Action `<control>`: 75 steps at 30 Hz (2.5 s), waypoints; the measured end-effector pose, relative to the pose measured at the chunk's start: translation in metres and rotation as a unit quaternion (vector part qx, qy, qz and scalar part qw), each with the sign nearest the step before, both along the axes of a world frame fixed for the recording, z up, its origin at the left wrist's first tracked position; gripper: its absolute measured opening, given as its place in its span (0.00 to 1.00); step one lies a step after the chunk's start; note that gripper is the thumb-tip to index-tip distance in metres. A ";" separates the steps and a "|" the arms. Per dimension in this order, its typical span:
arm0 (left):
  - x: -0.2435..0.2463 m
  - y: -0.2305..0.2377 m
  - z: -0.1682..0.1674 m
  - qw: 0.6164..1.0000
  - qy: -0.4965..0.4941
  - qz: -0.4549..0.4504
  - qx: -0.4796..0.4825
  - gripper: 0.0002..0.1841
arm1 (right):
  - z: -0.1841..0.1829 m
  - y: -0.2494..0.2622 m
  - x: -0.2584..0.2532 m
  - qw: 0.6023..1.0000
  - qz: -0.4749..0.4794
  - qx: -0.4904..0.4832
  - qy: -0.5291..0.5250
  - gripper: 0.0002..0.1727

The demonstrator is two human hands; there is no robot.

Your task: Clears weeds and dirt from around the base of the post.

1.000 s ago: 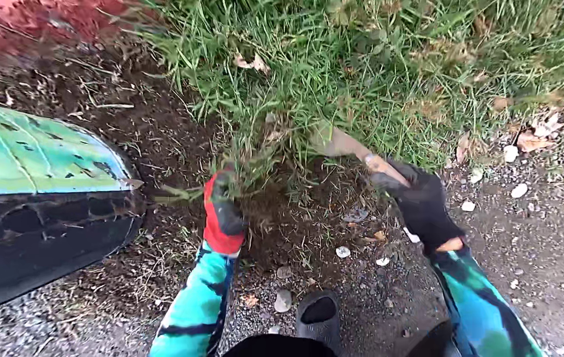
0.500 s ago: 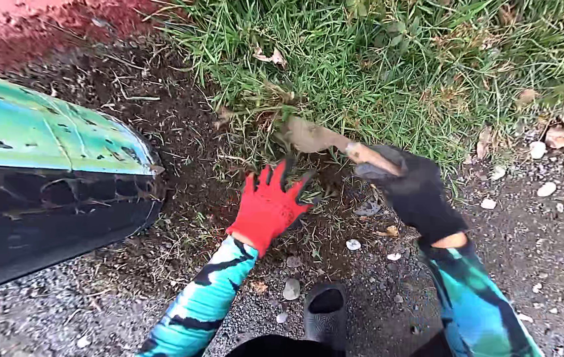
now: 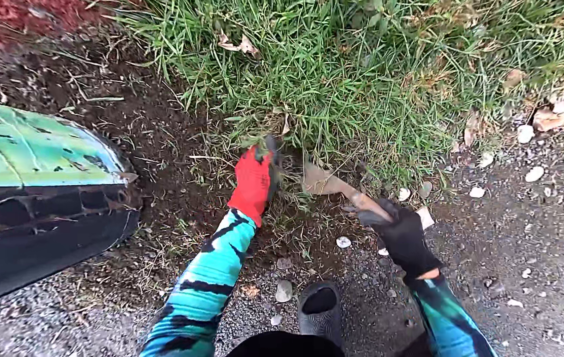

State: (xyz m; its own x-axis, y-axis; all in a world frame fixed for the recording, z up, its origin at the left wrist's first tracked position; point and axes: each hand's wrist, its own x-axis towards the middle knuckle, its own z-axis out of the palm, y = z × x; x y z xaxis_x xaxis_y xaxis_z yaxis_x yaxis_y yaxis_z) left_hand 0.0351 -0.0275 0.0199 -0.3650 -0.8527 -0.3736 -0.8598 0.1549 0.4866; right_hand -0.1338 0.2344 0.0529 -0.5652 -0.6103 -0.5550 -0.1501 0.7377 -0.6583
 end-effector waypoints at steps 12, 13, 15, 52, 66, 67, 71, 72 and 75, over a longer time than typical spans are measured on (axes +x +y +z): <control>0.045 0.044 0.028 0.974 0.177 0.139 -0.008 0.30 | 0.004 -0.032 0.016 0.999 0.045 0.015 0.025 0.30; 0.031 0.052 0.038 0.981 0.165 0.098 0.003 0.28 | 0.003 -0.048 0.013 0.996 0.070 0.022 0.040 0.29; 0.019 0.066 0.058 0.991 0.130 0.019 0.002 0.23 | 0.020 -0.052 -0.001 0.991 0.116 0.018 0.069 0.28; -0.042 -0.094 0.007 0.953 0.189 0.230 -0.057 0.24 | 0.051 -0.027 -0.029 0.986 -0.148 -0.080 -0.019 0.33; -0.017 -0.106 -0.014 0.927 0.316 0.196 -0.059 0.21 | 0.060 -0.049 -0.034 0.996 -0.063 -0.066 0.014 0.29; -0.017 -0.104 -0.015 0.921 0.331 0.197 -0.059 0.21 | 0.044 -0.069 -0.021 0.998 -0.037 -0.036 0.026 0.29; -0.017 -0.113 -0.014 0.903 0.374 0.206 -0.048 0.19 | 0.022 -0.099 -0.037 0.999 0.037 -0.016 0.017 0.28; -0.011 -0.102 -0.015 0.906 0.372 0.200 -0.034 0.19 | 0.031 -0.083 -0.039 0.999 0.029 -0.018 0.006 0.28; -0.013 -0.095 0.002 0.900 0.395 0.181 -0.025 0.18 | 0.076 -0.043 -0.067 0.998 0.004 -0.043 0.046 0.30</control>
